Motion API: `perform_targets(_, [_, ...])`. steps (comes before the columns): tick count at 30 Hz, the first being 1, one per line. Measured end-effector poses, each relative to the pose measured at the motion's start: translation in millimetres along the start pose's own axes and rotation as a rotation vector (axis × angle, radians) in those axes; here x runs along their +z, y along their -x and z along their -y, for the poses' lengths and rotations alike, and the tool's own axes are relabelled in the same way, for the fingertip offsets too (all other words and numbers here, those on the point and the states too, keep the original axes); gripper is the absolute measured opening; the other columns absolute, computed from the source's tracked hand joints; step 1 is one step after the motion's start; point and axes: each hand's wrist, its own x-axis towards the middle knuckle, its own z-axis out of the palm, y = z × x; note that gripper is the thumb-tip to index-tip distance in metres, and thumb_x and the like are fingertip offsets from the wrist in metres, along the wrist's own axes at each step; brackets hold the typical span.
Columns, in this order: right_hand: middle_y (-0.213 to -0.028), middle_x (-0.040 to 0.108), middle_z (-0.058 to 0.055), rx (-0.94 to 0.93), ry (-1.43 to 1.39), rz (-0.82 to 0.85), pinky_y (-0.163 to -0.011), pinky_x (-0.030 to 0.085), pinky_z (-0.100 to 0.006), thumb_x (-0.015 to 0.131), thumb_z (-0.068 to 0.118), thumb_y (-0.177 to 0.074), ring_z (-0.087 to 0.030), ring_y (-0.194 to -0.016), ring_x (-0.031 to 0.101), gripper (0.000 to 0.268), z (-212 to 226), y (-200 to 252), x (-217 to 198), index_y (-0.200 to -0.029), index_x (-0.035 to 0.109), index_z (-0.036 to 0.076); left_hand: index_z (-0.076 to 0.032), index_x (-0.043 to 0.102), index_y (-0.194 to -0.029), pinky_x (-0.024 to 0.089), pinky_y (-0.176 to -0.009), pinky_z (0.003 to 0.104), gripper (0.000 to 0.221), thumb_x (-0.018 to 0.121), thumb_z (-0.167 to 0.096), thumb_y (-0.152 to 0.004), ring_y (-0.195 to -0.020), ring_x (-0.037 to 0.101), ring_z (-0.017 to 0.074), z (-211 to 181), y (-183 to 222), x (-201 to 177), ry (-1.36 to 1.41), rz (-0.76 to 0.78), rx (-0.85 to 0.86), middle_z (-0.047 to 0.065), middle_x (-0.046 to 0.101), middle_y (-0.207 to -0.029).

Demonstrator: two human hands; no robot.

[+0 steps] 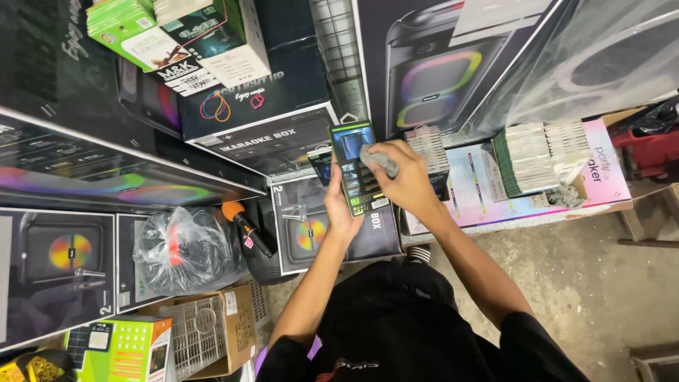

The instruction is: Wiping and organizing phone screen protectors on a retail shelf.

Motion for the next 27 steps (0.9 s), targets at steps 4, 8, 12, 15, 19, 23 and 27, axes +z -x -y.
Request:
perform_targets(4, [-0.111,0.07,-0.015,0.03,-0.036,0.02,-0.087,0.056,-0.036,0.075,0.001,-0.088,-0.031,-0.1,0.071,0.028,-9,3,-16,-0.115,0.069,0.002,-0.023,0.037,-0.161,0.051,-0.104,0.039,0.051,0.041,-0.034,-0.111,-0.121,0.061,0.0216,19,-8,-6,0.024,0.02,0.023,0.006,0.062,-0.137])
perform_targets(8, [-0.112,0.071,-0.015,0.026,-0.076,0.076,-0.09,0.056,-0.037,0.077,0.003,-0.087,-0.031,-0.103,0.071,0.029,1,9,-25,-0.115,0.07,0.004,-0.02,0.04,-0.16,0.052,-0.101,0.04,0.05,0.043,-0.036,-0.113,-0.118,0.063,0.0232,42,-22,-12,0.065,0.001,0.027,0.008,0.063,-0.133])
perform_targets(12, [-0.116,0.07,-0.014,0.01,-0.194,0.208,-0.092,0.055,-0.036,0.077,0.005,-0.085,-0.031,-0.107,0.071,0.032,0,19,-38,-0.116,0.07,0.005,-0.018,0.042,-0.155,0.052,-0.1,0.042,0.05,0.044,-0.04,-0.111,-0.115,0.065,0.0292,50,-18,9,0.066,0.083,0.035,0.016,0.066,-0.131])
perform_targets(15, [-0.115,0.07,-0.013,-0.043,-0.127,0.192,-0.096,0.054,-0.037,0.079,0.006,-0.088,-0.033,-0.109,0.07,0.029,-21,20,-55,-0.116,0.072,0.006,-0.02,0.042,-0.154,0.052,-0.102,0.044,0.05,0.043,-0.04,-0.108,-0.117,0.065,0.0307,63,-18,11,0.113,0.028,0.069,0.015,0.065,-0.131])
perform_targets(19, [-0.117,0.069,-0.013,-0.022,-0.045,0.163,-0.096,0.055,-0.038,0.075,0.004,-0.089,-0.033,-0.109,0.069,0.029,-41,17,-82,-0.118,0.07,0.005,-0.016,0.042,-0.156,0.052,-0.106,0.043,0.05,0.043,-0.038,-0.111,-0.121,0.064,0.0305,73,-19,19,0.097,0.005,0.113,0.014,0.064,-0.135])
perform_targets(23, [-0.114,0.07,-0.013,0.066,-0.082,0.205,-0.092,0.056,-0.036,0.076,0.005,-0.088,-0.03,-0.105,0.071,0.03,-44,29,-89,-0.117,0.07,0.004,-0.012,0.045,-0.153,0.052,-0.103,0.044,0.049,0.042,-0.039,-0.112,-0.117,0.066,0.0309,93,-22,18,0.092,-0.023,0.115,0.016,0.066,-0.132])
perform_targets(27, [-0.108,0.071,-0.011,0.116,-0.211,0.293,-0.09,0.055,-0.034,0.079,0.006,-0.084,-0.025,-0.101,0.072,0.033,-26,44,-88,-0.116,0.07,0.004,0.001,0.05,-0.145,0.053,-0.098,0.042,0.057,0.039,-0.045,-0.114,-0.111,0.067,0.0308,107,-29,11,0.043,0.068,0.079,0.021,0.069,-0.13])
